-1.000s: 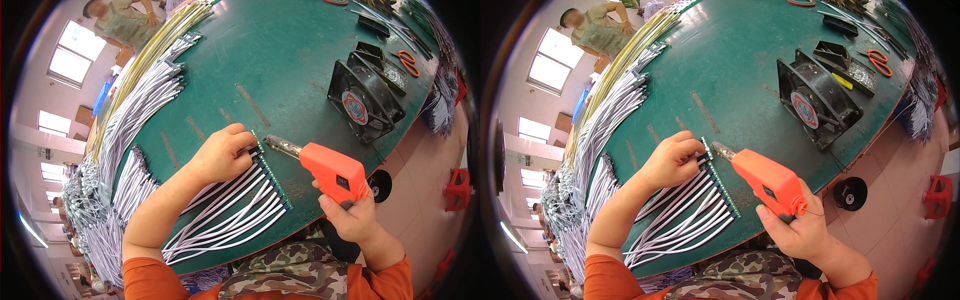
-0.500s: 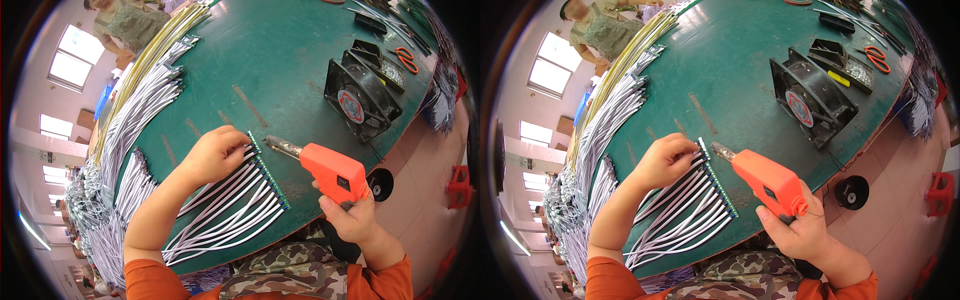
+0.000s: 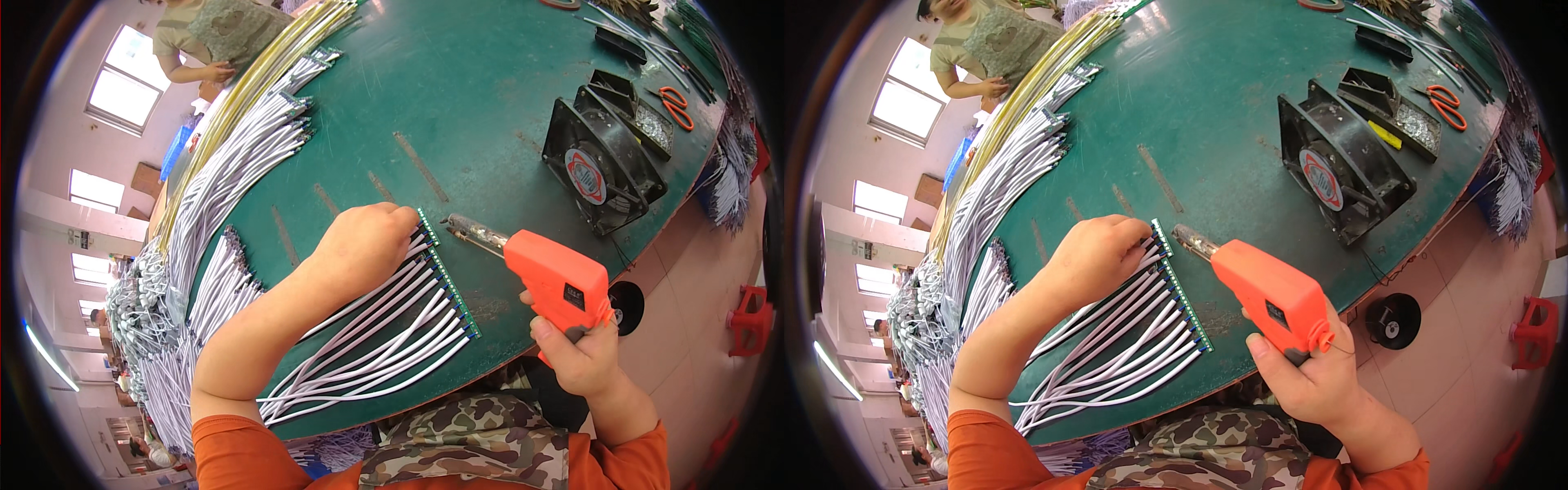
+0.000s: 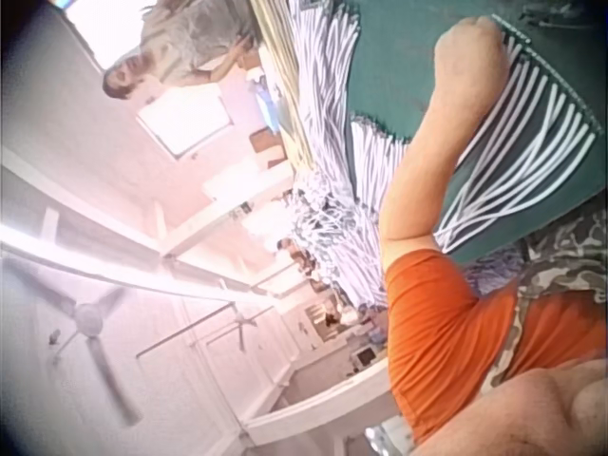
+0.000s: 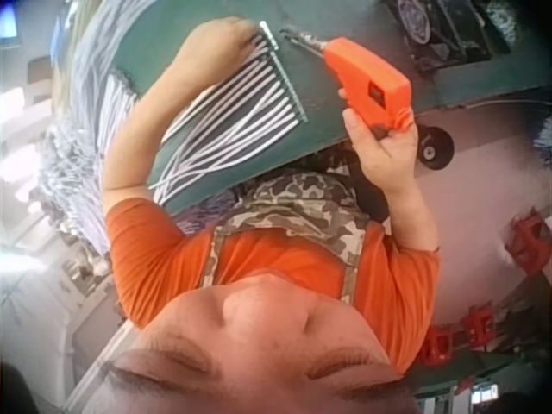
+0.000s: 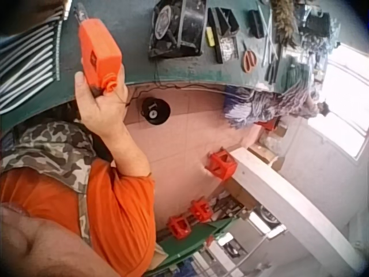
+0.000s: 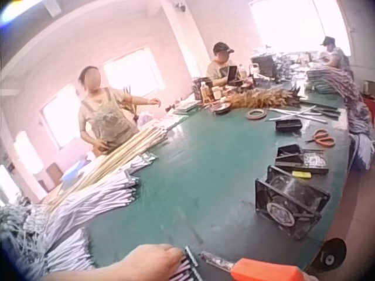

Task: The person solders wires onto LED circuit boards using a soldering iron, trims wires with scissors, and positions more LED strips across the table to solder their wires.

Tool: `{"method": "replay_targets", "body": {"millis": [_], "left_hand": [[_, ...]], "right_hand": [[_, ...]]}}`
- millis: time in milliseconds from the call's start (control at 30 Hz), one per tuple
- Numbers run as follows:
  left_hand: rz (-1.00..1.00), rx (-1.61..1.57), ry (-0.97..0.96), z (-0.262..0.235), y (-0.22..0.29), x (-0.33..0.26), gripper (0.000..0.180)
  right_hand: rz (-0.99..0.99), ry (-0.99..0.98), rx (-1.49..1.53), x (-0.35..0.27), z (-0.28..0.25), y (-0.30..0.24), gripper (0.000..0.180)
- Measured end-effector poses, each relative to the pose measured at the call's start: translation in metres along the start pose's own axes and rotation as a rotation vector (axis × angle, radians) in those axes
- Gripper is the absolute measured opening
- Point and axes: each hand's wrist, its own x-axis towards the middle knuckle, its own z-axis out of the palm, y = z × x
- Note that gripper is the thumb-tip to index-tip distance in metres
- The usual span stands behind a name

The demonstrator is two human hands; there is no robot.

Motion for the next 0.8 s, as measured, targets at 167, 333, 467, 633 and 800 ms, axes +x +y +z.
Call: {"method": "replay_targets", "body": {"millis": [167,333,467,633,800], "left_hand": [[0.022,-0.202,0.236,0.014,-0.004,-0.009,0.021],[0.078,-0.281,0.292,0.022,-0.012,-0.009,0.023],[0.168,-0.303,0.307,0.021,-0.016,-0.004,0.024],[0.204,-0.325,0.287,0.021,-0.023,0.001,0.024],[0.236,-0.324,0.277,0.020,-0.026,0.004,0.024]], "right_hand": [[0.081,0.020,0.032,-0.001,0.000,-0.003,0.044],[0.031,0.012,-0.002,0.004,0.001,-0.007,0.043],[-0.049,-0.009,-0.079,0.010,0.002,-0.010,0.042],[0.027,-0.001,-0.022,0.017,0.010,-0.013,0.038],[0.065,-0.021,-0.023,0.020,0.013,-0.013,0.038]]}}
